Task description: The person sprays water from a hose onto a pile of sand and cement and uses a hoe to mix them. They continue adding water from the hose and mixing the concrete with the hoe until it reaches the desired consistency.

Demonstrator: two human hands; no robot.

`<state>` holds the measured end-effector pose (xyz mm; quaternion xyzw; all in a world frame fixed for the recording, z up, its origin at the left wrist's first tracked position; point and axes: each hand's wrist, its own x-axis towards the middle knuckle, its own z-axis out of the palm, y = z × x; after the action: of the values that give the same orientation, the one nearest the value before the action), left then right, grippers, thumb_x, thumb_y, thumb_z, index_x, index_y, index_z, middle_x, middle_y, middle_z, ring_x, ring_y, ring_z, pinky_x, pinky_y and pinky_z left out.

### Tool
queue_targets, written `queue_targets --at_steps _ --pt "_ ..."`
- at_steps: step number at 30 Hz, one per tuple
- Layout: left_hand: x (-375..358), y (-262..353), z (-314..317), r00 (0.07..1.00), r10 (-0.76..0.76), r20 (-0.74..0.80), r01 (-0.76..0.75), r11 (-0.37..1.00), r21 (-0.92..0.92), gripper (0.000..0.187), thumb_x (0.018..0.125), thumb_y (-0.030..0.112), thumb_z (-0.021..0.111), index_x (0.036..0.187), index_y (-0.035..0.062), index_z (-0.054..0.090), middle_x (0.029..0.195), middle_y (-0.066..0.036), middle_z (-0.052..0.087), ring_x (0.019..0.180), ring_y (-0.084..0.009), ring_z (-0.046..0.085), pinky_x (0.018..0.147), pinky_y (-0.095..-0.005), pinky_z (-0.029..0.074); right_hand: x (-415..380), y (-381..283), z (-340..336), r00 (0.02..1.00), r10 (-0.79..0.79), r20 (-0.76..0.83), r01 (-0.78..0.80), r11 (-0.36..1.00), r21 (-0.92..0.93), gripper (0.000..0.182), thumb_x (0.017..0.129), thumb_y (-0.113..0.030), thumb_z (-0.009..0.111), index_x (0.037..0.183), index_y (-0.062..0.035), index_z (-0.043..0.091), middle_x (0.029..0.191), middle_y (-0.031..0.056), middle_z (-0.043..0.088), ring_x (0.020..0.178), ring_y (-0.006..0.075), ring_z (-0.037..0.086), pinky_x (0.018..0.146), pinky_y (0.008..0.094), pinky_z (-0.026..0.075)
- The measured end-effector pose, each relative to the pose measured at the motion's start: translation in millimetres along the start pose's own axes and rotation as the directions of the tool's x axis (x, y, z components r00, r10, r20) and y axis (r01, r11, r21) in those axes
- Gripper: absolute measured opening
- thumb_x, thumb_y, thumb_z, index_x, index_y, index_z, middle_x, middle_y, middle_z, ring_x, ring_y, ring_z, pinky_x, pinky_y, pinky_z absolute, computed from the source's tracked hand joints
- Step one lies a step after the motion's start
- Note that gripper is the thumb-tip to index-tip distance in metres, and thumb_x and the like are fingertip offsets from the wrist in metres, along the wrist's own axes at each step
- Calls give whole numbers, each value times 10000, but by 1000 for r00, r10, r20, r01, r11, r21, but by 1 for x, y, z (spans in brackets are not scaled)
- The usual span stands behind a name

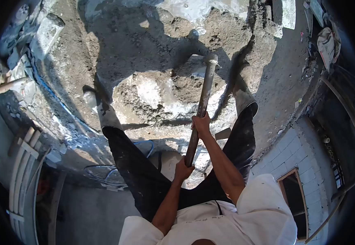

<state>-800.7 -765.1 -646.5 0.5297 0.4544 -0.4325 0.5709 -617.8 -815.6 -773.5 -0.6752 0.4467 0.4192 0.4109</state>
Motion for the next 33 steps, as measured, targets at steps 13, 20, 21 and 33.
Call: queue_targets --at_steps 13,20,21,33 --pt "82 165 -113 756 -25 -654 -22 998 -64 386 741 136 664 1032 14 441 721 -225 629 715 -426 631 662 -498 482 14 -196 226 661 -132 738 184 983 11 180 758 -49 659 808 -46 486 608 57 517 458 143 528 420 309 463" --pt "44 64 -22 903 -172 -394 125 982 -142 411 647 81 675 987 1 458 792 -236 627 784 -420 638 691 -446 489 34 -56 129 842 69 535 -5 993 -120 266 729 -42 656 896 -51 449 621 59 515 441 146 517 404 318 462" --pt "28 61 -10 922 -183 -342 154 982 -109 437 642 89 681 1005 -6 458 779 -236 626 783 -429 634 692 -452 492 30 -39 98 879 114 463 -60 990 -129 259 727 -37 648 887 -52 445 621 61 516 434 147 512 400 320 460" --pt "21 82 29 985 94 -143 -30 917 397 462 712 139 701 1039 43 389 746 -236 628 722 -435 629 659 -520 492 35 -60 -50 928 31 371 -152 941 303 185 805 -108 607 657 -79 499 578 29 509 476 134 520 489 297 470"
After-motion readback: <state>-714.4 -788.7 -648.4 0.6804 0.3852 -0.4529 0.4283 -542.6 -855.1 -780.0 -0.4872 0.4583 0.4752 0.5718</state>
